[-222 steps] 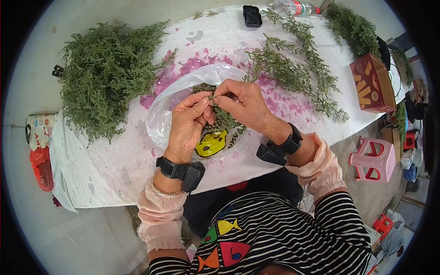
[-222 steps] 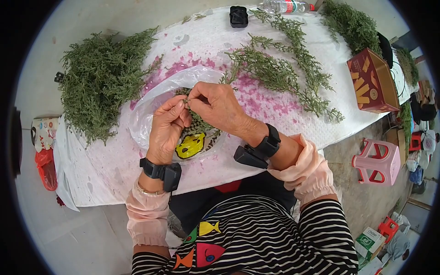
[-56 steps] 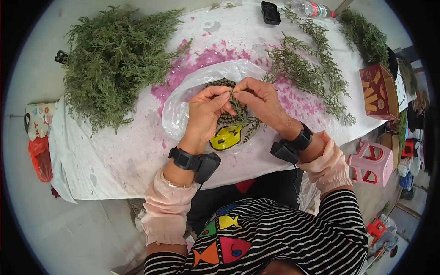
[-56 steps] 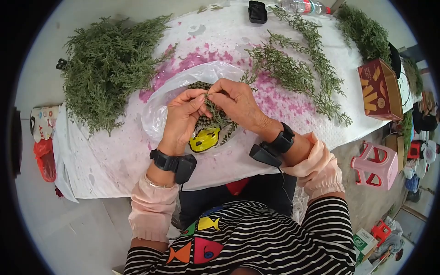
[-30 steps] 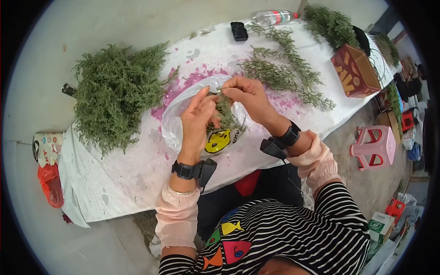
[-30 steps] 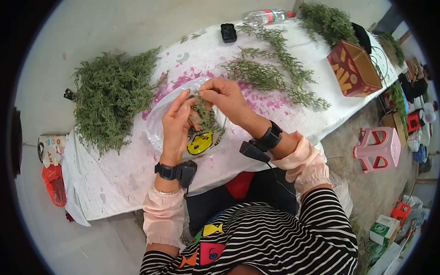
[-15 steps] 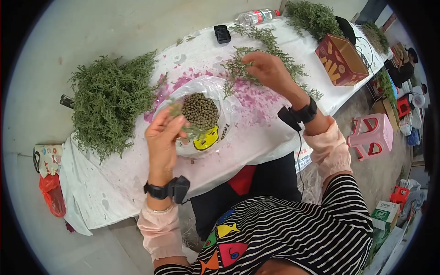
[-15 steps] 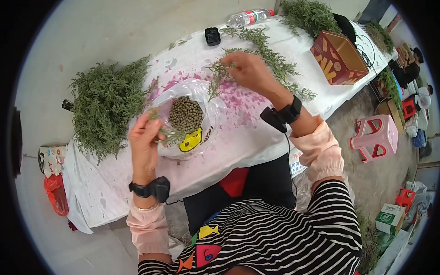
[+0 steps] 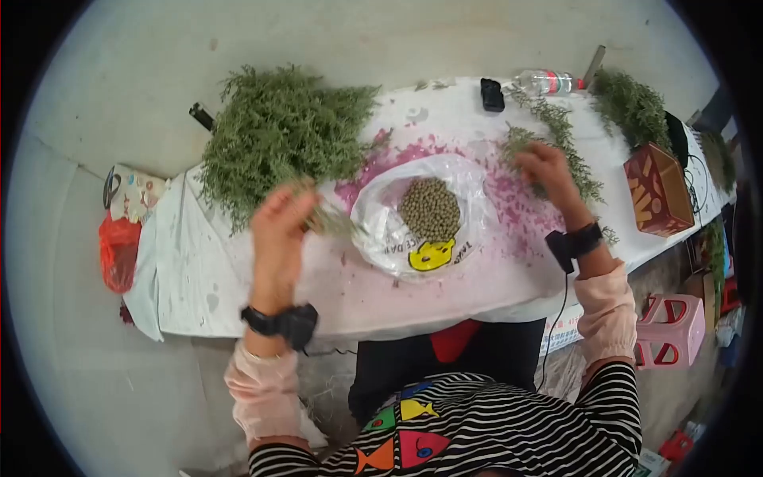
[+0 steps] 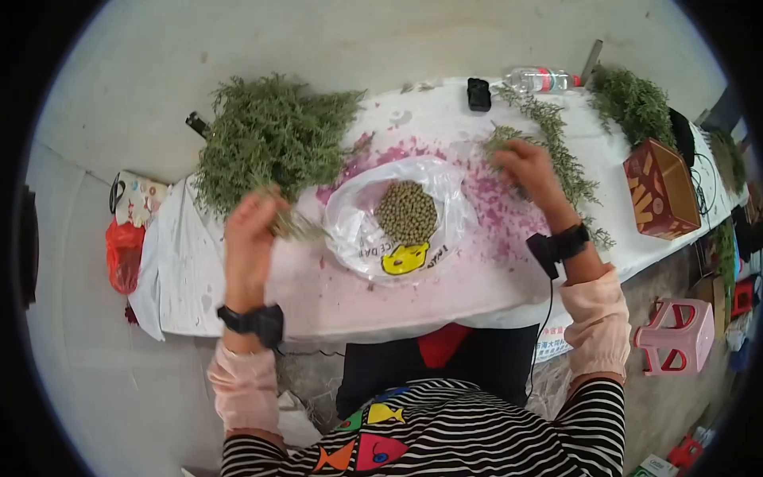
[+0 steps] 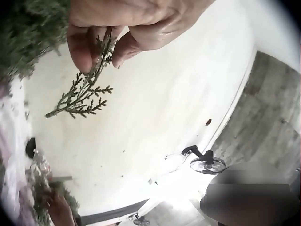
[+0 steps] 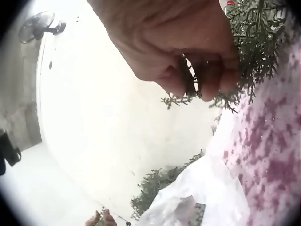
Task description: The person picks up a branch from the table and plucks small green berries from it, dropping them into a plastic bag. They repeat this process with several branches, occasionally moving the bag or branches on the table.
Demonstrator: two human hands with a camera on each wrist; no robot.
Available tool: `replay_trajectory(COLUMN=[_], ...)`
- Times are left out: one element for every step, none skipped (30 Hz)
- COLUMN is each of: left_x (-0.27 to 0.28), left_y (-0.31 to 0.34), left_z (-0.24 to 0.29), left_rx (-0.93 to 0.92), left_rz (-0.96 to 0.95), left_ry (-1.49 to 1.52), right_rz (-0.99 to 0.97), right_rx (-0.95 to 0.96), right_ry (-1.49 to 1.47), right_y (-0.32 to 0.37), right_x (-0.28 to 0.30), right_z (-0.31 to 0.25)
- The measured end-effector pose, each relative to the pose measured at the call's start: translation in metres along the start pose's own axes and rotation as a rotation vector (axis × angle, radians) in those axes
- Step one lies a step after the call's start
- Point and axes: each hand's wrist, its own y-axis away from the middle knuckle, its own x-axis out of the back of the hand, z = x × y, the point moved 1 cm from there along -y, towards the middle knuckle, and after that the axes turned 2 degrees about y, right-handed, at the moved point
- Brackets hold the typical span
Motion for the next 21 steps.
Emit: replay_trajectory(left_x=[0.004,0.01,0.021,0.027,0.027,0.026,0.026,0.026,0.023,0.018,0.012,-0.001,-0.024,-0.048,-0.067,-0.085,-0.101,-0.113,-0.124,-0.134,-0.142], left_y=[-0.013,-0.034,-0.063,-0.091,-0.121,-0.136,-0.135,-0.134,-0.131,-0.13,-0.122,-0.104,-0.08,-0.055,-0.036,-0.02,-0.007,0.001,0.002,0.002,0.003], left_z=[0.014,0.03,0.047,0.065,0.081,0.091,0.092,0.093,0.095,0.096,0.086,0.068,0.055,0.039,0.013,-0.009,-0.031,-0.051,-0.066,-0.08,-0.091], left_rx=[-0.068,-0.147,-0.166,-0.185,-0.154,-0.121,-0.12,-0.15,-0.179,-0.21,-0.195,-0.173,-0.105,-0.032,0.094,0.212,0.27,0.322,0.326,0.317,0.309], left_rz=[0.014,0.024,-0.022,-0.073,0.01,0.09,0.088,0.153,0.215,0.272,0.15,0.02,-0.165,-0.356,-0.401,-0.443,-0.499,-0.546,-0.563,-0.575,-0.588], left_ry=[0.014,0.027,0.029,0.032,0.055,0.078,0.079,0.078,0.073,0.067,0.099,0.139,0.088,0.046,0.024,-0.003,-0.079,-0.163,-0.162,-0.148,-0.136], right_rz=[0.055,0.039,0.058,0.08,0.077,0.072,0.069,0.068,0.075,0.127,0.186,0.25,0.272,0.291,0.289,0.281,0.292,0.297,0.31,0.286,0.263], right_rx=[0.046,0.048,0.086,0.123,0.13,0.172,0.209,0.249,0.25,0.351,0.44,0.515,0.578,0.629,0.672,0.722,0.771,0.823,0.813,0.833,0.85], right_ry=[-0.092,-0.094,-0.278,-0.461,-0.458,-0.44,-0.423,-0.406,-0.412,-0.184,0.051,0.299,0.364,0.438,0.483,0.526,0.616,0.699,0.708,0.711,0.711], right_y=[-0.004,-0.001,0.004,0.007,0.007,0.01,0.013,0.014,0.013,0.008,0.005,0.009,0.02,0.033,0.046,0.055,0.064,0.071,0.074,0.078,0.083], right_x=[0.01,0.011,0.015,0.018,0.019,0.018,0.017,0.018,0.018,0.016,0.016,0.023,0.022,0.012,0.005,-0.002,-0.007,-0.012,-0.015,-0.019,-0.024], right_z=[0.004,-0.003,-0.016,-0.028,-0.036,-0.043,-0.048,-0.051,-0.044,-0.031,-0.017,-0.009,-0.013,-0.021,-0.025,-0.03,-0.037,-0.042,-0.043,-0.041,-0.039])
